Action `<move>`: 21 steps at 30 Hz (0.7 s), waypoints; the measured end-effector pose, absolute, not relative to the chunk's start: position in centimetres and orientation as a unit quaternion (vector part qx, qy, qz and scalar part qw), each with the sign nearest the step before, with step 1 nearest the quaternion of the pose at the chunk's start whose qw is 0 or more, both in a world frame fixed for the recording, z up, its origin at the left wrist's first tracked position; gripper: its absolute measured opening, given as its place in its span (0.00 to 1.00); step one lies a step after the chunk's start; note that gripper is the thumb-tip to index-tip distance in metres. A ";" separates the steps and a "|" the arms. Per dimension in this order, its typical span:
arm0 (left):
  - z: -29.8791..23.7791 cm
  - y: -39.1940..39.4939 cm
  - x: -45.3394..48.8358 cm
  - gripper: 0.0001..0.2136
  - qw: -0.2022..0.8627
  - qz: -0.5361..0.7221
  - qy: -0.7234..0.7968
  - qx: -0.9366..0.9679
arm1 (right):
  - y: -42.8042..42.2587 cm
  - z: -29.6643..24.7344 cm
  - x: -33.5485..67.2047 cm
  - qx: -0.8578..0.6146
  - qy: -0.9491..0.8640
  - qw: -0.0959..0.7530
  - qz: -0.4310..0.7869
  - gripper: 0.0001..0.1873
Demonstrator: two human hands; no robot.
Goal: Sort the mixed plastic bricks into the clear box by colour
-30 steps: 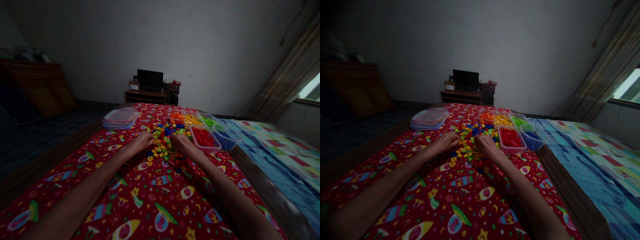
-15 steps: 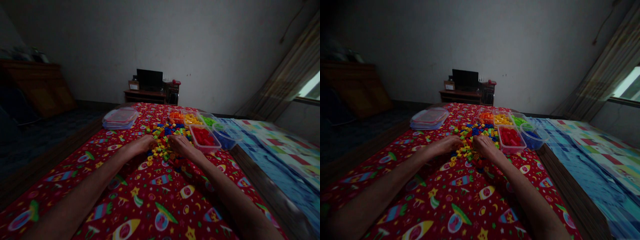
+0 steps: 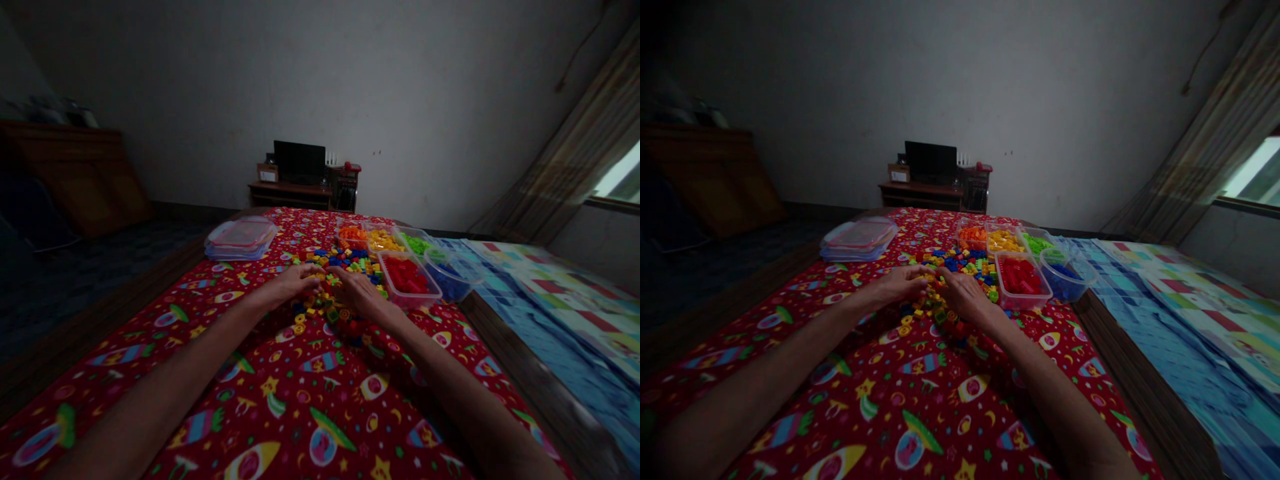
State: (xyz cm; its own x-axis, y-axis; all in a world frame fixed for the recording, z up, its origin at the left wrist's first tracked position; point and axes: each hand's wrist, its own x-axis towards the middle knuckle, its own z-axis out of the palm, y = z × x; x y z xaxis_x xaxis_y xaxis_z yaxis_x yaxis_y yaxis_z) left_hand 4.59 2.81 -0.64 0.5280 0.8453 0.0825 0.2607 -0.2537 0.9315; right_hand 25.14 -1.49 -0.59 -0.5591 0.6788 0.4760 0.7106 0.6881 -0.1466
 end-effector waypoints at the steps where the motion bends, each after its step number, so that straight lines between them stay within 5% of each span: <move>1: -0.6 2.4 4.9 0.26 0.513 0.311 0.366 0.711 | -1.4 -0.7 24.9 -0.389 -0.883 0.261 -0.026 0.19; 13: -0.5 1.1 6.5 0.20 0.650 0.349 0.342 0.582 | -1.4 -0.7 25.7 -0.379 -0.879 0.285 -0.042 0.14; 21: 0.9 -0.5 7.5 0.33 0.634 0.327 0.373 0.593 | -1.7 -0.1 24.5 -0.361 -0.897 0.252 0.036 0.12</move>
State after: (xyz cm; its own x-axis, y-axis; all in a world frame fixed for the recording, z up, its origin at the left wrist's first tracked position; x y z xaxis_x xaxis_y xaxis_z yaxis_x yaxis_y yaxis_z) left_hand 7.52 -0.49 0.94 0.5071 0.8576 -0.0853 0.0276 0.0827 0.9962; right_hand 24.47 -1.68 -0.11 -0.6113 0.6663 0.4269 0.6302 0.7362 -0.2466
